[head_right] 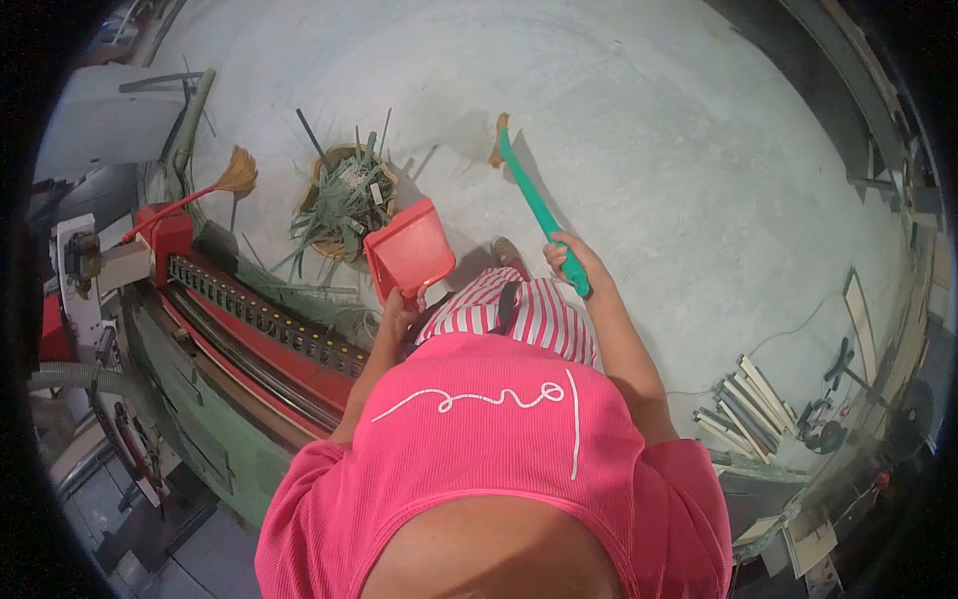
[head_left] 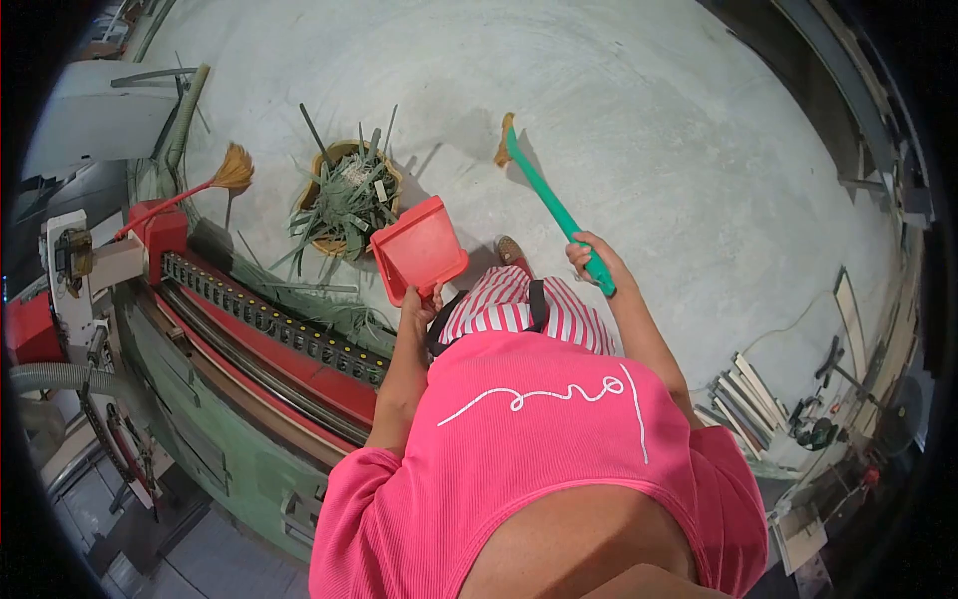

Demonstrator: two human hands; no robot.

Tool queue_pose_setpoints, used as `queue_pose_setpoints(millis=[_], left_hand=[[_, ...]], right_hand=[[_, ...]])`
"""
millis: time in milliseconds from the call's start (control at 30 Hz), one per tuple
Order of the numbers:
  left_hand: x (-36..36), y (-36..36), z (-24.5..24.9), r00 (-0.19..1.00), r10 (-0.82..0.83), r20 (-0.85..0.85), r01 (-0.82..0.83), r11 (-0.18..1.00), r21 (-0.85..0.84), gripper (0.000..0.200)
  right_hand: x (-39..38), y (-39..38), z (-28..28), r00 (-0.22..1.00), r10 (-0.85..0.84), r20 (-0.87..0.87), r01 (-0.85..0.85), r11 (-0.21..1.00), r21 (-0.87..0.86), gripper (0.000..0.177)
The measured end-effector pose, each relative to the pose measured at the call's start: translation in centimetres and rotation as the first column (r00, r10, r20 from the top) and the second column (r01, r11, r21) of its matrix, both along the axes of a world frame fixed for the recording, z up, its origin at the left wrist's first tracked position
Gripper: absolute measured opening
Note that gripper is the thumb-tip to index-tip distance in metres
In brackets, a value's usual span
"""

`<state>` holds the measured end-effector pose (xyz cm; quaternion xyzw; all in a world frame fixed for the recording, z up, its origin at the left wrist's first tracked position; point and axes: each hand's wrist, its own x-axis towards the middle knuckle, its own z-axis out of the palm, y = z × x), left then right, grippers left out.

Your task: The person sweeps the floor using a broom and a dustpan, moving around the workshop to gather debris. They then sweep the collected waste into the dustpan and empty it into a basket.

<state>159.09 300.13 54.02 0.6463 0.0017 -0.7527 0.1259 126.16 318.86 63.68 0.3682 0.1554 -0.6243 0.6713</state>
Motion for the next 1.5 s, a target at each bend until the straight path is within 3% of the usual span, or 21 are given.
queue_pose_setpoints(millis=[33, 100, 233, 300, 367, 500, 567, 600, 700, 767, 833, 900, 933, 967, 1033, 1067, 1233, 1300, 1333, 1467, 1500], left_hand=[[-0.1, 0.0, 0.1, 1.000, 0.005, -0.001, -0.005, 1.000, -0.005, 0.035], [-0.2, -0.1, -0.2, 1.000, 0.014, -0.005, -0.014, 1.000, -0.006, 0.035], [0.0, -0.3, -0.5, 1.000, 0.008, -0.013, -0.008, 1.000, -0.004, 0.036], [-0.2, -0.3, -0.4, 1.000, 0.016, 0.005, -0.016, 1.000, -0.007, 0.036], [0.1, -0.2, -0.1, 1.000, 0.003, 0.014, -0.003, 1.000, 0.003, 0.036], [0.5, 0.5, 0.8, 0.999, 0.002, 0.034, 0.000, 0.998, -0.056, 0.035], [1.1, 0.7, 0.5, 0.999, 0.044, 0.012, -0.044, 0.999, 0.004, 0.035], [1.4, 0.9, 0.4, 0.998, 0.057, 0.010, -0.057, 0.998, 0.004, 0.035], [2.1, 1.4, 0.0, 0.995, 0.089, 0.040, -0.088, 0.996, -0.030, 0.035], [3.0, 1.6, -1.4, 0.982, 0.190, 0.015, -0.190, 0.982, 0.016, 0.034], [3.8, 1.8, -1.9, 0.975, 0.220, -0.035, -0.219, 0.975, 0.028, 0.033], [4.5, 2.6, -1.9, 0.962, 0.259, -0.079, -0.257, 0.966, 0.043, 0.033], [4.2, 2.9, -1.5, 0.944, 0.327, -0.041, -0.326, 0.945, 0.040, 0.033], [4.0, 3.2, -1.2, 0.920, 0.393, -0.004, -0.393, 0.919, 0.035, 0.032], [4.0, 4.0, -0.7, 0.885, 0.467, -0.006, -0.466, 0.884, 0.023, 0.032], [3.9, 4.6, -0.6, 0.855, 0.519, -0.009, -0.519, 0.855, 0.010, 0.032], [3.5, 7.8, -0.7, 0.737, 0.673, -0.066, -0.673, 0.739, 0.012, 0.032], [3.0, 9.5, 0.0, 0.690, 0.721, -0.068, -0.722, 0.692, 0.003, 0.031], [2.4, 10.1, 1.2, 0.641, 0.767, -0.028, -0.767, 0.642, 0.003, 0.032], [2.2, 13.6, 2.3, 0.554, 0.832, 0.023, -0.833, 0.554, 0.004, 0.034], [2.1, 14.2, 2.4, 0.528, 0.849, 0.035, -0.849, 0.528, 0.005, 0.035]], right_hand=[[-0.1, 0.5, 0.4, 1.000, 0.006, -0.005, -0.006, 1.000, -0.003, 0.019], [-0.7, 2.3, 0.8, 0.930, 0.145, -0.338, -0.127, 0.989, 0.075, 0.024], [-2.0, 5.8, 1.8, 0.886, 0.186, -0.424, -0.090, 0.967, 0.236, 0.029], [-2.9, 7.0, 0.7, 0.896, 0.172, -0.408, -0.079, 0.969, 0.235, 0.027], [-3.4, 7.2, -0.7, 0.958, 0.092, -0.272, 0.014, 0.931, 0.365, 0.024], [-3.8, 5.6, -3.6, 0.954, 0.113, -0.276, -0.003, 0.929, 0.370, 0.020], [-3.8, 3.9, -4.4, 0.954, 0.231, -0.189, -0.179, 0.950, 0.257, 0.022], [-3.9, 3.1, -4.8, 0.890, 0.368, -0.269, -0.347, 0.930, 0.123, 0.025], [-3.2, -0.6, -4.5, 0.783, 0.464, -0.413, -0.448, 0.883, 0.144, 0.025], [-3.1, -2.7, -5.3, 0.844, 0.435, -0.315, -0.386, 0.899, 0.206, 0.022], [-3.3, -4.4, -4.6, 0.943, 0.324, -0.077, -0.298, 0.923, 0.242, 0.012], [-3.6, -4.9, -3.7, 0.884, 0.426, -0.192, -0.395, 0.901, 0.180, 0.011], [-3.5, -5.0, -3.2, 0.818, 0.486, -0.309, -0.473, 0.873, 0.123, 0.012], [-3.3, -5.3, -1.5, 0.807, 0.505, -0.305, -0.493, 0.861, 0.124, 0.012], [-2.7, -5.7, 1.8, 0.455, 0.750, -0.479, -0.689, 0.638, 0.345, 0.010], [-3.2, -5.7, 1.1, 0.481, 0.789, -0.382, -0.741, 0.599, 0.305, 0.010], [-3.4, -9.2, 0.9, 0.360, 0.923, -0.139, -0.900, 0.382, 0.209, 0.014], [-2.2, -11.1, 0.2, 0.213, 0.977, -0.030, -0.975, 0.214, 0.060, 0.017], [-1.7, -12.1, -0.1, 0.065, 0.984, -0.168, -0.997, 0.072, 0.037, 0.020], [2.6, -15.1, -6.7, -0.059, 0.995, -0.082, -0.997, -0.063, -0.048, 0.018], [3.6, -15.9, -8.0, -0.125, 0.978, -0.169, -0.992, -0.128, -0.006, 0.017]])
